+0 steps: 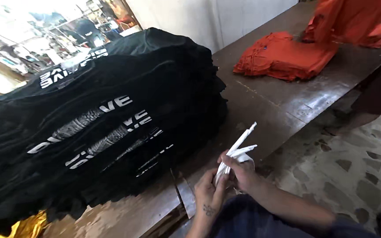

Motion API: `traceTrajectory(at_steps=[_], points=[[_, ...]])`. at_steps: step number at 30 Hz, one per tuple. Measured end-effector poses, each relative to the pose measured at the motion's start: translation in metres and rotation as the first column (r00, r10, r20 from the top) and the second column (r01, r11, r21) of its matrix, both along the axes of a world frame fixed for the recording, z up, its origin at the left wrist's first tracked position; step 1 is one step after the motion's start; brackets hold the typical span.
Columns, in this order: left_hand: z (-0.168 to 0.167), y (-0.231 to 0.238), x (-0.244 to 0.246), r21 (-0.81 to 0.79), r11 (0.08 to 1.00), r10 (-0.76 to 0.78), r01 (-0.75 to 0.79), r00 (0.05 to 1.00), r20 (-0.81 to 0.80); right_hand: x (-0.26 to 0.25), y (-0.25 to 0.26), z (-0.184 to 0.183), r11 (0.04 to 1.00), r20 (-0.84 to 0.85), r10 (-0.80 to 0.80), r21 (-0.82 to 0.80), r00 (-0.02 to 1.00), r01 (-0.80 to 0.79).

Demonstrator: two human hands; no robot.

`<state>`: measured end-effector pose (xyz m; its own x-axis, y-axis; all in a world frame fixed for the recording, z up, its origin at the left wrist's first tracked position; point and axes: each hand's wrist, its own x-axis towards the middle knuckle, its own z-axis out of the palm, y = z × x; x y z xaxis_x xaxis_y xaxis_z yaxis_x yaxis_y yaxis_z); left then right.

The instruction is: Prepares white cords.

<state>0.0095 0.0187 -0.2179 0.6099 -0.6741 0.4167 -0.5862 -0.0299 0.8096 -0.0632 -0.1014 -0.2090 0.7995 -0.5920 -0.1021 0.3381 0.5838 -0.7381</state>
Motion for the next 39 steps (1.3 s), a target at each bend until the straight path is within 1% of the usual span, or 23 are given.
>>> traceTrajectory(at_steps=[2, 3, 6, 8, 11, 13, 14, 16, 18, 19, 21, 23, 25, 27, 28, 29, 30, 31, 32, 33, 35, 37, 39], points=[[-0.011, 0.013, 0.0, -0.02, 1.0, 0.0, -0.003, 0.992, -0.127, 0.006, 0.01, -0.005, 1.0, -0.071, -0.012, -0.024, 0.997, 0.01], [-0.017, 0.018, 0.002, -0.043, 0.999, 0.013, -0.019, 0.99, -0.141, 0.009, 0.014, -0.008, 0.999, -0.104, 0.001, -0.039, 0.995, -0.005], [-0.037, 0.027, 0.011, -0.121, 0.992, 0.024, -0.035, 0.995, -0.093, 0.016, 0.022, -0.012, 0.997, -0.189, 0.044, -0.054, 0.981, -0.055], [-0.043, 0.029, 0.014, -0.136, 0.99, 0.027, -0.035, 0.998, -0.065, 0.018, 0.026, -0.011, 0.999, -0.202, 0.031, -0.037, 0.979, -0.039], [-0.036, 0.028, 0.013, -0.072, 0.997, 0.013, -0.018, 0.998, -0.068, 0.021, 0.03, -0.009, 0.996, -0.199, -0.088, -0.021, 0.976, 0.086], [-0.028, 0.026, 0.01, 0.019, 1.0, -0.008, 0.01, 0.991, -0.136, 0.023, 0.028, -0.009, 0.986, -0.238, -0.168, -0.026, 0.957, 0.167], [-0.027, 0.024, 0.009, 0.04, 0.999, -0.011, 0.018, 0.985, -0.171, 0.023, 0.026, -0.011, 0.982, -0.267, -0.189, -0.036, 0.945, 0.187], [-0.037, 0.02, 0.009, -0.002, 1.0, -0.025, 0.025, 0.984, -0.179, 0.022, 0.018, -0.016, 0.972, -0.311, -0.237, -0.073, 0.92, 0.225], [-0.052, 0.017, 0.01, -0.061, 0.995, -0.082, 0.076, 0.991, -0.102, 0.018, 0.003, -0.023, 0.955, -0.348, -0.291, -0.162, 0.891, 0.249], [-0.059, 0.014, 0.01, -0.092, 0.99, -0.111, 0.107, 0.993, -0.03, 0.012, -0.004, -0.025, 0.952, -0.385, -0.285, -0.219, 0.878, 0.213], [-0.067, 0.009, 0.006, -0.134, 0.973, -0.168, 0.186, 0.977, 0.133, 0.003, -0.016, -0.029, 0.932, -0.481, -0.275, -0.346, 0.832, 0.108], [-0.065, 0.004, 0.005, -0.118, 0.962, -0.211, 0.245, 0.946, 0.247, -0.008, -0.031, -0.031, 0.879, -0.583, -0.251, -0.471, 0.773, -0.069], [-0.054, -0.002, 0.012, -0.067, 0.97, -0.198, 0.233, 0.922, 0.331, -0.016, -0.053, -0.032, 0.798, -0.657, -0.181, -0.533, 0.732, -0.281], [-0.041, -0.009, 0.018, -0.021, 0.98, -0.172, 0.2, 0.886, 0.43, -0.021, -0.072, -0.035, 0.684, -0.725, -0.088, -0.543, 0.683, -0.488], [-0.035, -0.015, 0.018, -0.013, 0.981, -0.165, 0.195, 0.867, 0.471, -0.024, -0.08, -0.032, 0.63, -0.786, 0.004, -0.478, 0.618, -0.612], [-0.029, -0.022, 0.016, -0.016, 0.981, -0.16, 0.194, 0.852, 0.499, -0.025, -0.088, -0.028, 0.575, -0.842, 0.111, -0.379, 0.528, -0.725], [-0.024, -0.031, 0.014, -0.027, 0.979, -0.161, 0.204, 0.842, 0.515, -0.028, -0.094, -0.024, 0.523, -0.864, 0.205, -0.3, 0.459, -0.798], [-0.019, -0.04, 0.01, -0.041, 0.973, -0.175, 0.227, 0.841, 0.512, -0.033, -0.099, -0.021, 0.472, -0.859, 0.299, -0.245, 0.415, -0.847], [-0.016, -0.05, 0.006, -0.056, 0.963, -0.205, 0.265, 0.848, 0.489, -0.039, -0.103, -0.018, 0.444, -0.829, 0.395, -0.205, 0.396, -0.872], [-0.014, -0.059, 0.001, -0.071, 0.948, -0.248, 0.31, 0.861, 0.444, -0.047, -0.107, -0.017, 0.435, -0.777, 0.484, -0.184, 0.402, -0.881], [-0.017, -0.075, -0.012, -0.11, 0.916, -0.342, 0.386, 0.895, 0.286, -0.061, -0.116, -0.021, 0.426, -0.622, 0.667, -0.135, 0.411, -0.895], [-0.024, -0.088, -0.031, -0.119, 0.921, -0.351, 0.371, 0.922, 0.163, -0.075, -0.126, -0.023, 0.403, -0.46, 0.789, -0.114, 0.408, -0.908], [-0.028, -0.098, -0.048, -0.091, 0.94, -0.318, 0.33, 0.94, 0.121, -0.087, -0.14, -0.018, 0.355, -0.376, 0.852, -0.097, 0.364, -0.93]])
